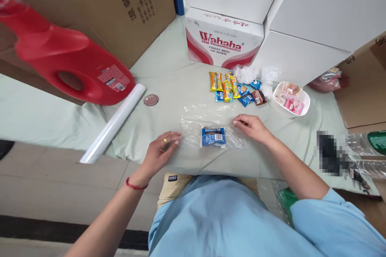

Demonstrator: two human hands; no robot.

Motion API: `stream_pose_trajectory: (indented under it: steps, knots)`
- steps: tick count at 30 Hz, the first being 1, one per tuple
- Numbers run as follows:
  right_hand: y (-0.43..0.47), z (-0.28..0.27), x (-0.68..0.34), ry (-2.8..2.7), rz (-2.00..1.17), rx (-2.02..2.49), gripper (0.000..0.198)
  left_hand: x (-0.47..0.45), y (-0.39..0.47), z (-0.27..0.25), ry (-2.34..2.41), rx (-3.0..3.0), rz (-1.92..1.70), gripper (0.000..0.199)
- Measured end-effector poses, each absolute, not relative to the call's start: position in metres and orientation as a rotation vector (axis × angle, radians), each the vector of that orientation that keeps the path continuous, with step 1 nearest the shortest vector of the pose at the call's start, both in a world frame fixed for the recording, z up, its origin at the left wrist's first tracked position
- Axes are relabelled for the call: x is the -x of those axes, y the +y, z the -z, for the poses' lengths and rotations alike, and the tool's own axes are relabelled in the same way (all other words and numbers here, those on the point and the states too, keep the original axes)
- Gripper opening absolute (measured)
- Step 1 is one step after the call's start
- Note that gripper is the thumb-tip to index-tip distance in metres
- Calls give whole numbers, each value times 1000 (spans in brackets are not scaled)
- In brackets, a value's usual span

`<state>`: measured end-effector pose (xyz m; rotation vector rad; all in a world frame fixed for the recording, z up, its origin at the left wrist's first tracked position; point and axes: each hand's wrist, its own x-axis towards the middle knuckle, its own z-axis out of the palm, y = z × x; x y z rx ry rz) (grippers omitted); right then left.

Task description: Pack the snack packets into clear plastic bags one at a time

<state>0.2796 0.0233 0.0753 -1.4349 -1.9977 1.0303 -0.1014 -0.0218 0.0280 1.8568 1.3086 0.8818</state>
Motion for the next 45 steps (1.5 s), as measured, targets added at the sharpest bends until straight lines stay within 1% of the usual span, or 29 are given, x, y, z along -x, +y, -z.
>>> stream_pose_trajectory:
  steps: [3,4,7,8,10,13,15,16,19,21,23,26,27,28,30,34,36,41,43,45]
  knots:
    - [39,-64,-260,-2153,-974,1375,26,105,-26,-20,1359,-1830,-900,33]
    - [41,-61,-251,-2240,-993,1340,28,106,-26,-17,1372,-1832,-898,34]
    - [39,-57,-228,-2469,-991,1302,42,106,-25,-10,1411,-1846,-872,38]
    - [38,-57,-223,-2505,-967,1311,42,106,-25,-9,1427,-1847,-866,39]
    - [38,-60,-221,-2515,-919,1329,36,105,-24,-5,1454,-1843,-859,41]
    - [51,-67,-236,-2411,-958,1385,27,105,-23,-1,1487,-1835,-862,43]
    - [66,-71,-255,-2245,-993,1466,27,103,-23,-1,1513,-1827,-864,43]
    - [74,-74,-265,-2128,-960,1519,29,101,-23,-1,1527,-1819,-864,42]
    - [86,-77,-289,-1777,-662,1640,41,94,-24,-6,1565,-1775,-877,40]
    - [78,-76,-293,-1681,-556,1638,43,87,-24,-12,1591,-1743,-900,39]
    - [57,-71,-287,-1770,-646,1573,45,81,-24,-16,1615,-1719,-924,38]
    - [20,-57,-267,-2077,-836,1467,52,77,-24,-20,1649,-1682,-930,38]
    - [11,-53,-260,-2156,-870,1457,50,76,-23,-21,1663,-1670,-924,38]
    - [5,-50,-255,-2201,-901,1464,43,76,-23,-22,1677,-1662,-914,39]
    - [2,-46,-250,-2173,-971,1514,29,76,-20,-24,1704,-1662,-882,41]
    - [17,-45,-259,-1985,-1070,1632,34,73,-10,-26,1761,-1736,-816,44]
    - [24,-43,-264,-2012,-1011,1707,32,70,-4,-25,1780,-1788,-797,42]
    - [25,-32,-269,-2199,-639,1841,16,64,7,-18,1977,-1822,-807,25]
    - [22,-33,-270,-2218,-489,1802,16,64,9,-16,2048,-1818,-815,19]
    - [17,-41,-268,-2201,-314,1737,22,66,11,-17,2054,-1815,-808,16]
